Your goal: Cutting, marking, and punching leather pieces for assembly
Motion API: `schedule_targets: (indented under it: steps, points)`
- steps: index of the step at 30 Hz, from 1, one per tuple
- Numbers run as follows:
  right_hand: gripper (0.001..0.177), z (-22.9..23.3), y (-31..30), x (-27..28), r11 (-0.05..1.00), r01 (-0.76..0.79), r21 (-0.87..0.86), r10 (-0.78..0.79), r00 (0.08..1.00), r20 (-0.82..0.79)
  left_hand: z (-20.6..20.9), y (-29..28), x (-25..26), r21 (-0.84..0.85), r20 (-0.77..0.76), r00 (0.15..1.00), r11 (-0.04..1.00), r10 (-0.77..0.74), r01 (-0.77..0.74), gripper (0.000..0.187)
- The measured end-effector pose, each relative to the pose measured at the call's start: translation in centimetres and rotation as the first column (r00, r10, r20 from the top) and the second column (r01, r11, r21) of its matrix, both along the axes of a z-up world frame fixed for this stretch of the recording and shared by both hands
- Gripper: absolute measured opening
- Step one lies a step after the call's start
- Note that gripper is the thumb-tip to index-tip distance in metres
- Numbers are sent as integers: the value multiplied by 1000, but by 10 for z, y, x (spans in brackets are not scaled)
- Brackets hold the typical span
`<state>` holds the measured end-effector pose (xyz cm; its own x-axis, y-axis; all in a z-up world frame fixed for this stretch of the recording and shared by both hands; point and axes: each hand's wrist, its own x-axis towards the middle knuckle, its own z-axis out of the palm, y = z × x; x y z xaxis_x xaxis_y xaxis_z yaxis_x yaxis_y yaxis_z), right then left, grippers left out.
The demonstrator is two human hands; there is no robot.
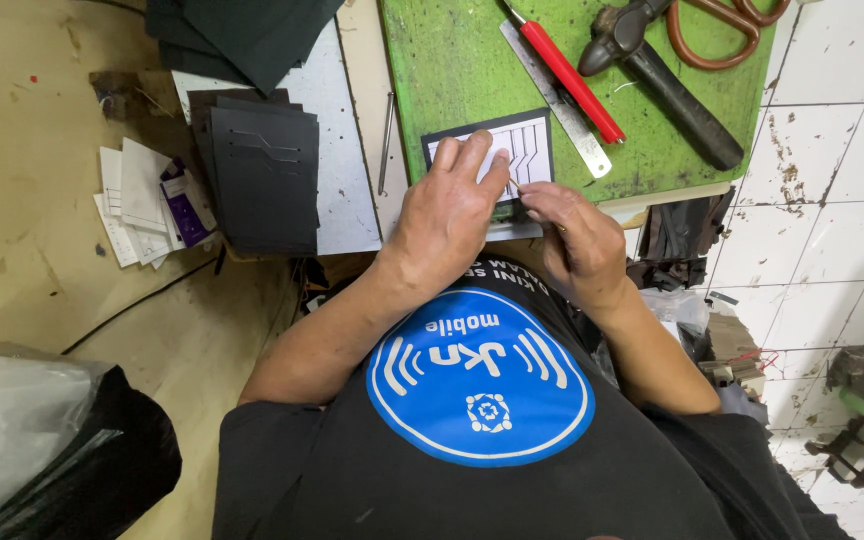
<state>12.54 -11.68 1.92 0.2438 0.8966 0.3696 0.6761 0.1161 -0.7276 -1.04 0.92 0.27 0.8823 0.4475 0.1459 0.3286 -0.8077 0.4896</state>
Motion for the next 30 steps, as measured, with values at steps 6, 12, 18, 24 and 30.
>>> schedule_targets:
  steps: [6,12,18,24,30]
  points:
    - [12,-6,-23,-2,1000,-17,-21,18,999,37,0,-1,0,14,1,1000,1000,4,-4,38]
    - [19,-23,-26,21,999,-38,4,38,998,-42,21,5,0,-15,-45,999,1000,21,-22,40]
    - [19,17,0,34,995,-85,55,86,996,-3,6,11,-9,40,-190,973,991,132,-126,70]
    - [24,13,8,40,990,-117,76,115,993,31,14,24,-14,-289,-49,997,955,52,-64,45]
    - [40,2,34,59,987,-162,19,159,982,105,44,45,-4,-124,291,956,989,-39,78,12]
